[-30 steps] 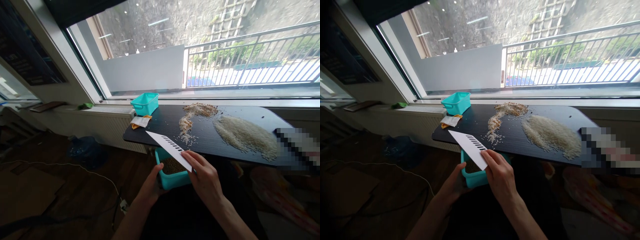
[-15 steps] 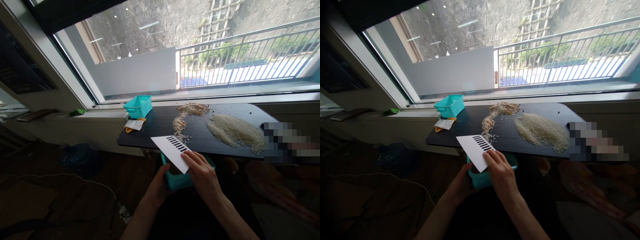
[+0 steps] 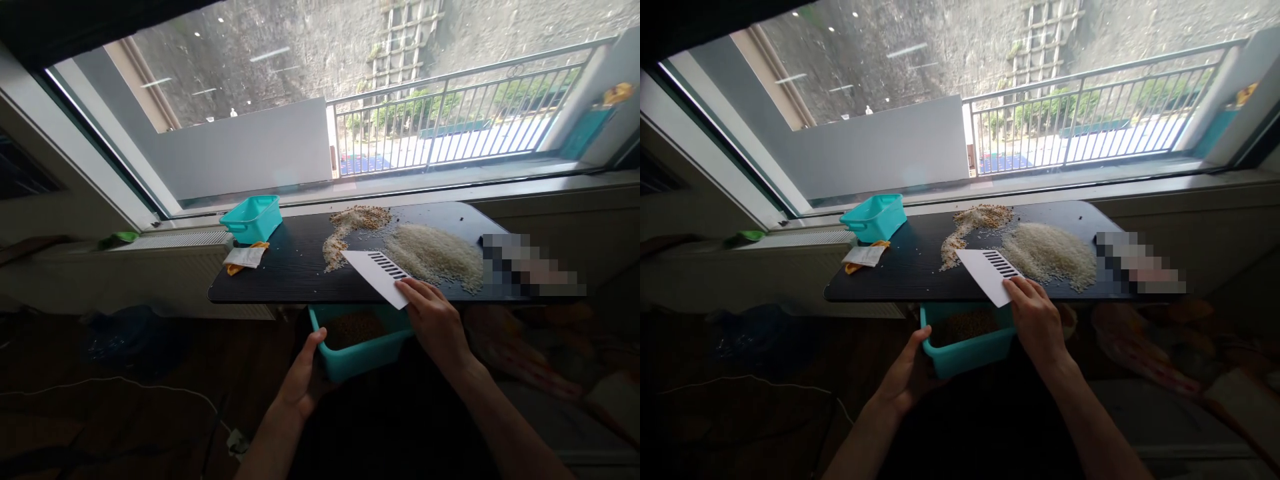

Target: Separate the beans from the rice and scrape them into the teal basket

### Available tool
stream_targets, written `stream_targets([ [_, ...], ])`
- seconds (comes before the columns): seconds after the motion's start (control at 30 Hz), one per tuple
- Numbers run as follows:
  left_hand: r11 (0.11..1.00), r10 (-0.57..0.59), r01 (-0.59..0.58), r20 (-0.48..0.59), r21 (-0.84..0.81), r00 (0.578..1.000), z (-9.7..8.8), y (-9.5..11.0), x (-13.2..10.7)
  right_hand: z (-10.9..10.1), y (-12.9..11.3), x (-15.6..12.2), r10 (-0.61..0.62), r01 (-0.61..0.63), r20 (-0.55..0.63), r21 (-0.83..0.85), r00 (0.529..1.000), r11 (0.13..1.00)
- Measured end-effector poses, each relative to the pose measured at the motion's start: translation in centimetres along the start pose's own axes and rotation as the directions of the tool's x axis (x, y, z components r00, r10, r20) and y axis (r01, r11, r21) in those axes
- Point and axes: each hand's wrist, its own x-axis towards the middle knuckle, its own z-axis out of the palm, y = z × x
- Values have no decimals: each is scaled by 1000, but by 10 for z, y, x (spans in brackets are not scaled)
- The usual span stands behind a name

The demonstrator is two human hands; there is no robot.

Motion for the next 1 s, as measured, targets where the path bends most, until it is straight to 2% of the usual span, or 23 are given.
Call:
stream_targets([
  [0.13, 1000, -6, 6, 23, 11, 1000, 1, 0, -2, -7, -2, 4, 5, -4, -22, 3, 1000, 1000],
  [0.23, 999, -23, 22, 33, 27, 999, 1, 1, -1, -4, -24, 2, -61, 60, 5, 85, 998, 995],
  [0.3, 999, -28, 27, 30, 33, 999, 0, 2, 0, 1, -42, -1, -110, 101, 27, 213, 994, 972],
  [0.43, 1000, -28, 28, -6, 9, 1000, -4, 2, 2, 8, -62, -2, -119, 99, 38, 335, 992, 937],
  [0.5, 1000, -21, 21, 2, -4, 1000, -6, 3, 1, 9, -58, 4, -85, 68, 36, 348, 996, 935],
  [0.73, 1000, 17, -17, 9, -22, 1000, -11, 6, 0, 17, -18, 44, 121, -125, 34, 345, 992, 930],
  [1.0, 1000, 19, -19, 4, -8, 1000, -11, 8, -2, 15, -20, 52, 158, -194, 121, 414, 980, 890],
])
